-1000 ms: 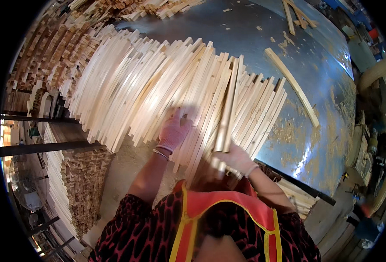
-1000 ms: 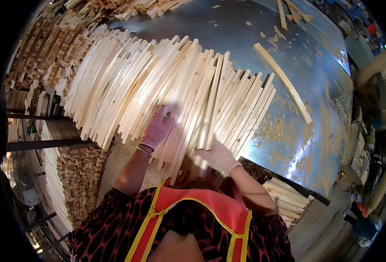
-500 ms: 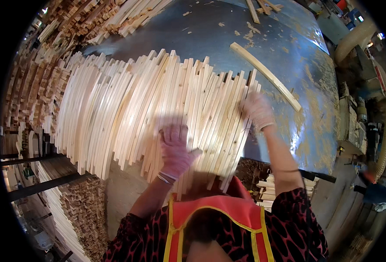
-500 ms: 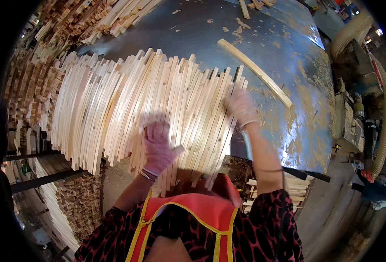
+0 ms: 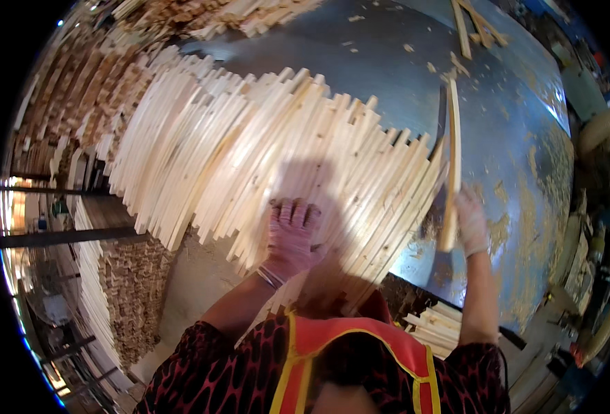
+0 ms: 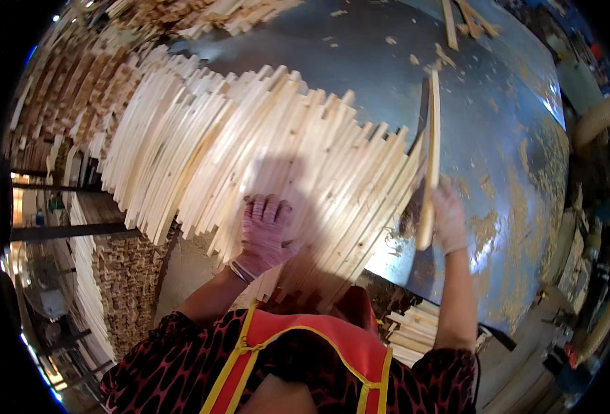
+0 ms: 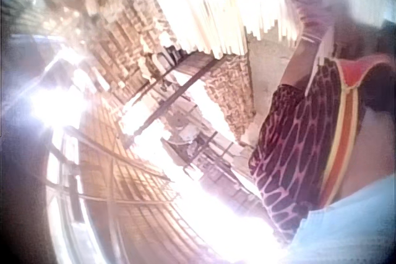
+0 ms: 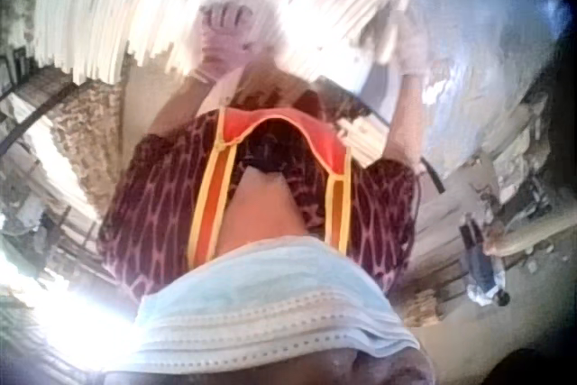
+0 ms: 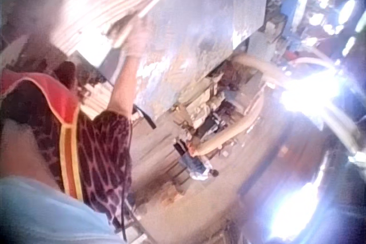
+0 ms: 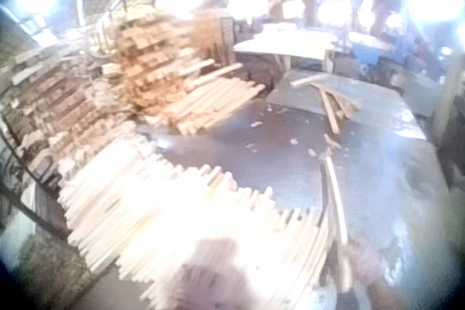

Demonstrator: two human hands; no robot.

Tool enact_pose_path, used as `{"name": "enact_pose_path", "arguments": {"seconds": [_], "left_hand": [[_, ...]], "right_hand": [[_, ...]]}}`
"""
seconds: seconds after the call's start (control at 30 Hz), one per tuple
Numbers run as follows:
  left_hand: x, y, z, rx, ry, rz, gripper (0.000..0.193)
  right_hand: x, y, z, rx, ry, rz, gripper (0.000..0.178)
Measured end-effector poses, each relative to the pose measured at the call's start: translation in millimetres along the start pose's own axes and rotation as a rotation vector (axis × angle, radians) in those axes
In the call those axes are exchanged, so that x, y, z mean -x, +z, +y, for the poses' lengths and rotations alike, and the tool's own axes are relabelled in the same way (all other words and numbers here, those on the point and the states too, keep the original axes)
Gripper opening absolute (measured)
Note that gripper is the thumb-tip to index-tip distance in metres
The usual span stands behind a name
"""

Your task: The person picks up wooden planks from the floor and stacks them on a metal table. They repeatedly gather planks, align them, and place them into neat piles, occasionally moving between different stacks in the workshop.

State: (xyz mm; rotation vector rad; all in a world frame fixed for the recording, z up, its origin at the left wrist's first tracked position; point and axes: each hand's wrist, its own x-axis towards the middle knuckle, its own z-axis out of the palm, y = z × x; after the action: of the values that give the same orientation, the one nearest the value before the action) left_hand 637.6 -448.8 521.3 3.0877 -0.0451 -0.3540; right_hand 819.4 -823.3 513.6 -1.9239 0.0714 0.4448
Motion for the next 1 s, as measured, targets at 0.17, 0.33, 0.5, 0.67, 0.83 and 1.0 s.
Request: {"name": "enact_pose_path", "arguments": {"seconds": [0.17, 0.33, 0.5, 0.67, 0.83, 1.0], "left_hand": [[-29, 16, -61, 0.127, -0.22, 0.198, 0.112], [-60, 2, -127, 0.431, -0.441, 0.031, 0.104], [-65, 19, -98, 0.515, -0.298, 0.119, 0.091], [-48, -66, -103, 0.637, -0.126, 0.216, 0.087], [-51, -206, -89, 0.608, 0.061, 0.777, 0.087], [-83, -224, -104, 0.873, 0.299, 0.829, 0.076]], "right_hand": [[101, 147, -11, -0.065, 0.247, -0.238, 0.085], [86, 205, -72, 0.457, 0.046, -0.377, 0.079], [55, 237, -55, 0.083, 0.15, -0.22, 0.096], [88, 215, -136, 0.086, 0.173, -0.202, 0.093], [98, 182, -221, -0.081, -0.498, 0.162, 0.077], [83, 156, -251, -0.148, -0.569, 0.309, 0.072]]}}
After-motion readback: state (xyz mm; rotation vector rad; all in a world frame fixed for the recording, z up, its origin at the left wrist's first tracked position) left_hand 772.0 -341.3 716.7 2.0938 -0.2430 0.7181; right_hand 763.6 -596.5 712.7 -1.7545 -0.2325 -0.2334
